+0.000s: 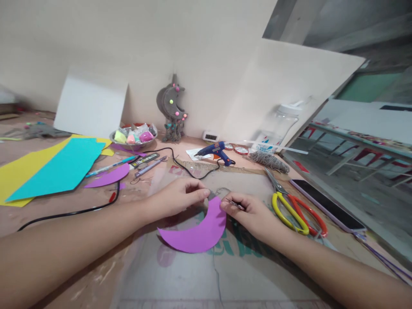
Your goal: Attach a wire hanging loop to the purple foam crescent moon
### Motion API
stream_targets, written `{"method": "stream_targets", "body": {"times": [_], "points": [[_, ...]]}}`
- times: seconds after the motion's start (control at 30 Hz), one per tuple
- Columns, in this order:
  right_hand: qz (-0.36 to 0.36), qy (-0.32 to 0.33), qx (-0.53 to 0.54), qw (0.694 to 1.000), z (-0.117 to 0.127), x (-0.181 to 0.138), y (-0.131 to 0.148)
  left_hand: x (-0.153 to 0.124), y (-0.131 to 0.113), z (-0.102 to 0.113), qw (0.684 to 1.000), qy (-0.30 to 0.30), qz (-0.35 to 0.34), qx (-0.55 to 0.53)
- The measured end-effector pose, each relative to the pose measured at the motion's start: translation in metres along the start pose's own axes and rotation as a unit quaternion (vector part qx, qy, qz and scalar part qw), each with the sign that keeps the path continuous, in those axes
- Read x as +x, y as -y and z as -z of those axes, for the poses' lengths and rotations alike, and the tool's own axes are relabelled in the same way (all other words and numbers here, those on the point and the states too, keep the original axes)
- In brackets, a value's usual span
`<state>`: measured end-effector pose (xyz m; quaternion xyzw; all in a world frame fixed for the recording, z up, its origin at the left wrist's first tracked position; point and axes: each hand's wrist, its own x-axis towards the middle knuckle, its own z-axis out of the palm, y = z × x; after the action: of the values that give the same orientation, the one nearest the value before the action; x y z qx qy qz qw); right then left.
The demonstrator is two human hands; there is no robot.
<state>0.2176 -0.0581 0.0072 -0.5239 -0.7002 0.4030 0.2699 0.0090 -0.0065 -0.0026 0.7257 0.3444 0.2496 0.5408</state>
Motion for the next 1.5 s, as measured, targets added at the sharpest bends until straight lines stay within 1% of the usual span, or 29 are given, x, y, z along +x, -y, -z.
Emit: {"method": "stream_targets", "body": {"times": [0.1,0.27,0.43,0.6,0.73,0.87,0.97,1.03,1.07,1.13,1.2,1.3,1.5], "points": [[0.006,-0.006,-0.016,1.000,0.000,0.000,0.000,-0.001,-0.002,-0.001,1.000,0.001,0.001,-0.005],[-0.011,-0.008,-0.006,1.000,-0.001,-0.001,0.006,-0.003,-0.006,-0.001,0.999,0.032,0.007,0.015],[-0.002,-0.010,-0.021,1.000,-0.002,-0.001,0.006,-0.005,-0.009,-0.002,0.999,0.034,0.018,0.034],[0.001,-0.015,-0.024,1.000,-0.001,-0.001,0.004,-0.003,-0.006,-0.001,0.999,0.050,0.013,-0.014],[0.003,-0.006,-0.020,1.000,0.000,0.000,0.002,0.000,-0.001,0.000,0.998,0.024,-0.011,-0.055],[0.004,-0.003,-0.048,0.999,-0.001,0.000,0.001,0.000,-0.001,-0.001,0.999,0.018,-0.008,-0.035],[0.036,-0.020,-0.076,0.996,-0.001,-0.002,0.001,-0.002,-0.005,-0.002,1.000,0.001,0.005,-0.012],[0.089,-0.042,-0.125,0.987,0.001,-0.004,0.001,-0.003,-0.008,-0.003,1.000,-0.008,0.010,0.006],[0.120,-0.052,-0.162,0.978,0.002,-0.006,0.000,-0.003,-0.009,-0.004,1.000,-0.008,0.010,0.012],[0.180,-0.062,-0.246,0.951,0.005,-0.009,-0.001,-0.003,-0.008,-0.004,1.000,-0.008,0.005,0.020],[0.216,-0.065,-0.318,0.921,0.008,-0.011,-0.001,-0.002,-0.005,-0.004,1.000,-0.007,0.001,0.026],[0.240,-0.077,-0.382,0.889,0.010,-0.011,-0.002,-0.002,-0.001,-0.003,0.999,-0.007,0.001,0.040],[0.266,-0.087,-0.420,0.863,0.009,-0.008,-0.002,-0.003,-0.003,-0.003,0.998,-0.011,-0.012,0.068]]}}
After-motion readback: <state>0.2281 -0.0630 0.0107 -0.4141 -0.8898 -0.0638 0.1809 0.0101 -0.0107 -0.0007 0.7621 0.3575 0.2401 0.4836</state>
